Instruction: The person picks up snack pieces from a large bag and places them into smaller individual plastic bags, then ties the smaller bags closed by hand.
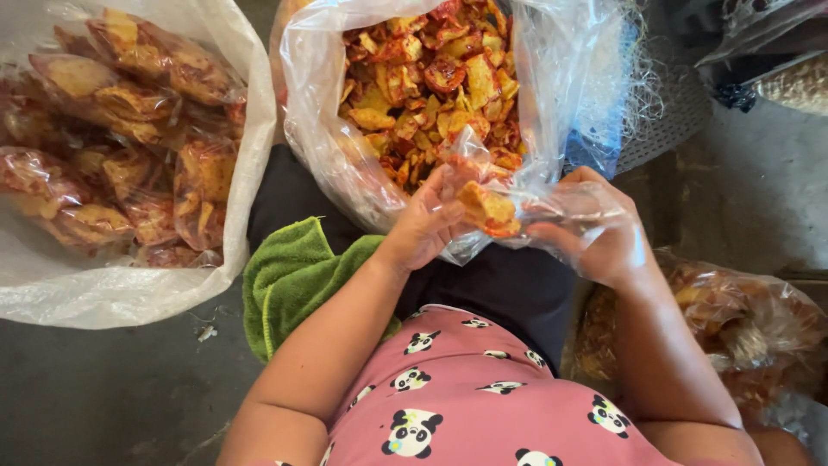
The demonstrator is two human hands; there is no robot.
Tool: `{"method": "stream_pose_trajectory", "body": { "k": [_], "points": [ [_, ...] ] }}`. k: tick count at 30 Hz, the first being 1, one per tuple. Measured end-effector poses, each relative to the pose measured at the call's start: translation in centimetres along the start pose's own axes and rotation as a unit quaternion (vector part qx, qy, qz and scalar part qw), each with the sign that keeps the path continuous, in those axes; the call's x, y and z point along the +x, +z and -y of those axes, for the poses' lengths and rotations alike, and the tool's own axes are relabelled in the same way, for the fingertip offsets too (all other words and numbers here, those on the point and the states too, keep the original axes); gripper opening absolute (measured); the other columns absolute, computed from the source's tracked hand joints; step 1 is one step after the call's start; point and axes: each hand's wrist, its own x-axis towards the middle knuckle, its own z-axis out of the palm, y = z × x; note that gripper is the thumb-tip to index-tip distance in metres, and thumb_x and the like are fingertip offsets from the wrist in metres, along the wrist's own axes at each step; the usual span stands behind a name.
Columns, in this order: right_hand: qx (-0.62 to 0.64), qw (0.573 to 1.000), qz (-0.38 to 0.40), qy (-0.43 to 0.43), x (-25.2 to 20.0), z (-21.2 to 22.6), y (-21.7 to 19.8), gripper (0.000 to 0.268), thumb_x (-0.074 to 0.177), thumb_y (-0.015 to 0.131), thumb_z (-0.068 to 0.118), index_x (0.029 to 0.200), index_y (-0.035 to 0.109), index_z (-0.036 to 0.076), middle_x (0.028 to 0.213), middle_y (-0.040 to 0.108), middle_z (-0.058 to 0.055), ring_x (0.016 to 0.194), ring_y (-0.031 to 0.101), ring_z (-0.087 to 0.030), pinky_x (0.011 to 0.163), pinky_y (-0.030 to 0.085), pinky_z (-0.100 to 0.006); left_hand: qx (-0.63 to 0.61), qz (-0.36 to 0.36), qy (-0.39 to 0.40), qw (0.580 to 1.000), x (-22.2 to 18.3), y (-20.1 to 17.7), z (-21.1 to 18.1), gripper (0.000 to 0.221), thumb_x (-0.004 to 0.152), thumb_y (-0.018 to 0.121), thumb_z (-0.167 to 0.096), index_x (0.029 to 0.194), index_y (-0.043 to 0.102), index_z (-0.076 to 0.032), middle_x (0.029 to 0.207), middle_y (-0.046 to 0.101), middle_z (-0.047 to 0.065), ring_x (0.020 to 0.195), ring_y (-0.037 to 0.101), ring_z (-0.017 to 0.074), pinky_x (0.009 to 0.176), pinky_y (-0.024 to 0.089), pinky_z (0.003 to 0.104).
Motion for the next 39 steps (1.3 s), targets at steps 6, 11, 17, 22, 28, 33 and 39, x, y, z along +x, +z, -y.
{"method": "stream_pose_trajectory", "body": {
  "k": [6,11,17,22,28,33,39],
  "points": [
    [-0.128,0.991,-0.026,0.015,0.3,-1.6,2.7,0.037,0.076,0.092,0.047,0.095,0.079,0.018,0.091,0.061,-0.008,0.071,0.059,-0.031,0.063,0.047,-0.039,0.006,-0.051,-0.009,0.999,0.3,1.5,-1.3,0.059,0.094,0.072,0.002,0.146,0.050,-0.016,0.125,0.068,0.011,0.095,0.076,0.0345,0.078,0.068,0.045],
    [-0.134,0.988,-0.072,0.004,0.3,-1.6,4.7,0.034,0.080,0.093,0.041,0.093,0.077,0.014,0.091,0.062,-0.011,0.077,0.063,-0.035,0.069,0.050,-0.042,0.010,-0.099,0.010,0.995,0.4,2.5,-1.8,0.062,0.093,0.078,-0.009,0.148,0.052,-0.021,0.120,0.073,0.009,0.090,0.078,0.0303,0.077,0.069,0.043],
    [-0.097,0.989,-0.111,0.002,0.7,0.5,6.2,0.061,0.077,0.096,0.027,0.117,0.067,-0.008,0.099,0.063,-0.032,0.093,0.063,-0.049,0.084,0.049,-0.056,0.062,-0.201,0.039,0.977,1.2,0.9,-0.3,0.060,0.088,0.084,-0.013,0.142,0.058,-0.018,0.107,0.076,0.011,0.079,0.077,0.0348,0.072,0.068,0.051],
    [-0.242,0.961,-0.130,-0.041,-0.1,-3.7,6.6,0.054,0.075,0.097,0.047,0.091,0.068,0.003,0.082,0.062,-0.018,0.076,0.065,-0.040,0.070,0.053,-0.046,0.026,-0.196,0.024,0.980,0.8,3.5,-1.7,0.050,0.091,0.080,-0.012,0.138,0.063,-0.020,0.109,0.076,0.012,0.088,0.077,0.0362,0.079,0.067,0.054],
    [-0.297,0.935,-0.137,-0.134,-0.8,-5.7,7.9,0.046,0.081,0.091,0.047,0.086,0.068,0.007,0.080,0.067,-0.014,0.082,0.068,-0.034,0.079,0.056,-0.040,-0.001,-0.210,-0.015,0.978,0.2,4.8,-2.6,0.061,0.089,0.082,-0.010,0.143,0.057,-0.026,0.114,0.073,0.012,0.086,0.077,0.0319,0.077,0.068,0.048],
    [-0.192,0.953,-0.186,-0.141,0.0,-5.5,9.8,0.030,0.083,0.092,0.032,0.081,0.068,0.014,0.073,0.060,-0.006,0.069,0.064,-0.031,0.065,0.054,-0.035,-0.003,-0.245,-0.047,0.968,0.9,2.4,-0.3,0.060,0.086,0.084,-0.010,0.138,0.058,-0.024,0.106,0.074,0.013,0.073,0.077,0.0283,0.063,0.069,0.042],
    [-0.079,0.983,-0.152,-0.073,-1.1,-2.9,9.2,0.026,0.081,0.093,0.024,0.089,0.073,0.009,0.086,0.071,-0.010,0.085,0.071,-0.029,0.076,0.056,-0.038,-0.024,-0.232,-0.003,0.972,1.6,0.9,0.8,0.048,0.084,0.085,-0.005,0.124,0.062,-0.019,0.106,0.074,0.013,0.076,0.077,0.0290,0.063,0.069,0.047]
  ]
}}
